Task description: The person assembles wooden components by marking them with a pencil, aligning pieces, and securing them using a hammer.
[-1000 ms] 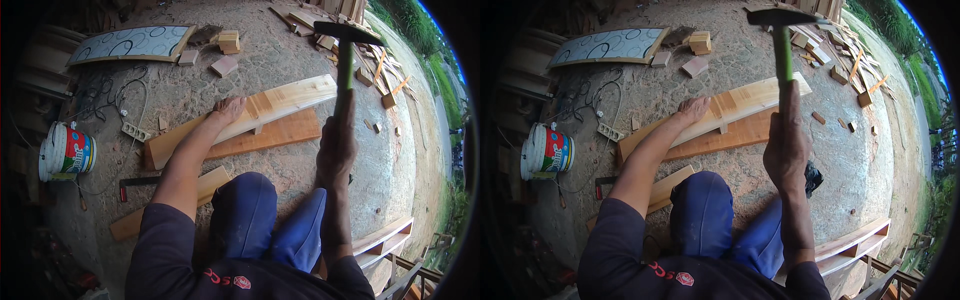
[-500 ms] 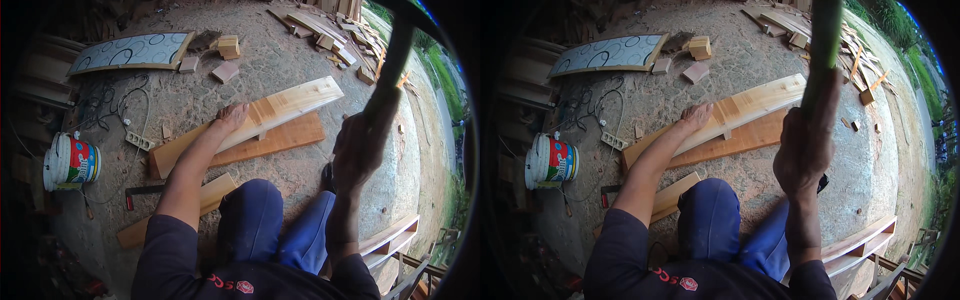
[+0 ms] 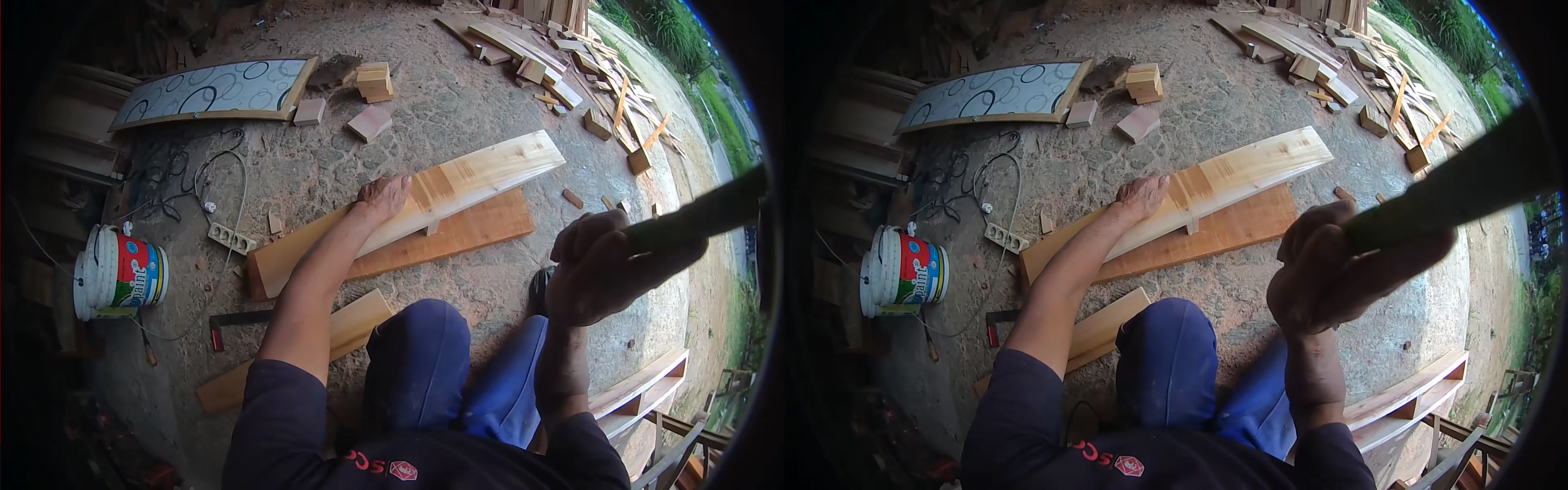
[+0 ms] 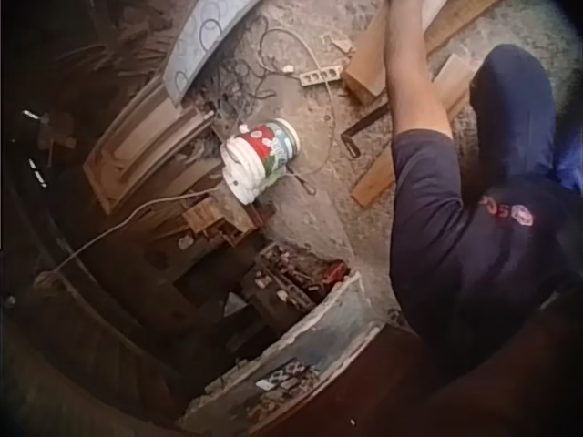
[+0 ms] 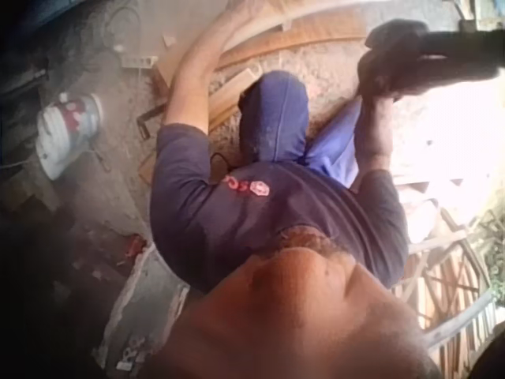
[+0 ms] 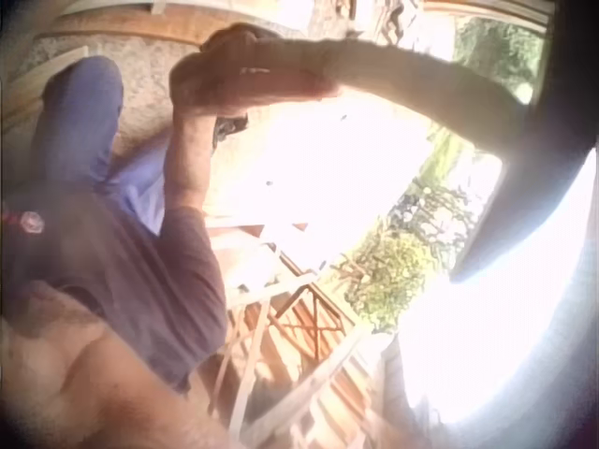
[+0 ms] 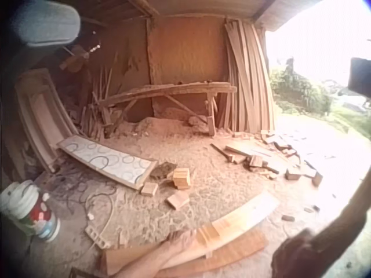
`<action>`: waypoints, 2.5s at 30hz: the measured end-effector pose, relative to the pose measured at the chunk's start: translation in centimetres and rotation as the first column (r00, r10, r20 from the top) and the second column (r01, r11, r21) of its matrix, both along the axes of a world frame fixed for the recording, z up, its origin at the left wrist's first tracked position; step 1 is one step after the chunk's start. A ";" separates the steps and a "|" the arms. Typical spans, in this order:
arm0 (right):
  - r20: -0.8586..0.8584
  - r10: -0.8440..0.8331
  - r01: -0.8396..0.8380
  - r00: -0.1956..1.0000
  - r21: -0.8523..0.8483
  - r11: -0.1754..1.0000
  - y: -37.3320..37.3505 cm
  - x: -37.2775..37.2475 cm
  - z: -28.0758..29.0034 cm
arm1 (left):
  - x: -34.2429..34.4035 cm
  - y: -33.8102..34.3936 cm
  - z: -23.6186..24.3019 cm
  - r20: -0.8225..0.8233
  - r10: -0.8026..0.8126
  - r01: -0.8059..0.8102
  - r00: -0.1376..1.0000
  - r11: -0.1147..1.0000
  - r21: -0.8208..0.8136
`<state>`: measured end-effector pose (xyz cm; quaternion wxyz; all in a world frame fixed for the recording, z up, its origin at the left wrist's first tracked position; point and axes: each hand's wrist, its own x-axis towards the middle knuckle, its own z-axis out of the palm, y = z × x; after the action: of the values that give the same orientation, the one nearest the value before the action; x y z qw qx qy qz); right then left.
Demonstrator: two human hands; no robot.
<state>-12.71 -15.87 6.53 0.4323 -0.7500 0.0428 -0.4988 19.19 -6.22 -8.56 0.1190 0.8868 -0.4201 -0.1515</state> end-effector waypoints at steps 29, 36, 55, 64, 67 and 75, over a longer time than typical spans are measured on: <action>-0.454 -0.061 0.001 0.889 -0.132 0.991 3.3 6.1 1.0 | 0.9 3.5 -1.0 -0.058 0.187 -0.186 0.981 0.982 0.029; -0.910 -0.188 -0.109 0.369 -0.243 0.964 1.3 6.7 -7.7 | 2.0 2.0 -1.4 -0.011 0.105 -0.105 0.994 0.994 -0.038; -0.633 -0.223 0.356 0.741 0.090 0.930 6.8 -3.7 -19.8 | 3.0 3.0 -0.9 -0.070 0.049 -0.042 0.996 0.994 0.096; -0.694 0.242 0.657 0.678 0.720 0.222 10.9 -7.1 -23.9 | 2.3 2.0 -2.8 -0.537 -0.235 0.032 0.810 0.932 -0.360; -0.816 0.074 0.672 0.573 0.519 0.529 11.2 -7.8 -30.5 | 2.1 -2.5 -2.5 -0.758 -0.265 -0.007 0.596 0.942 -0.335; -0.917 0.036 0.645 0.397 0.306 0.700 12.2 -7.5 -31.7 | 5.4 -4.0 -3.2 -0.948 -0.210 -0.252 0.238 0.930 -0.269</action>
<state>-20.17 -3.72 -25.14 0.4598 -0.6780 0.5691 -0.0701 24.60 -10.23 -11.77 0.5181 0.5678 -0.2639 -0.5827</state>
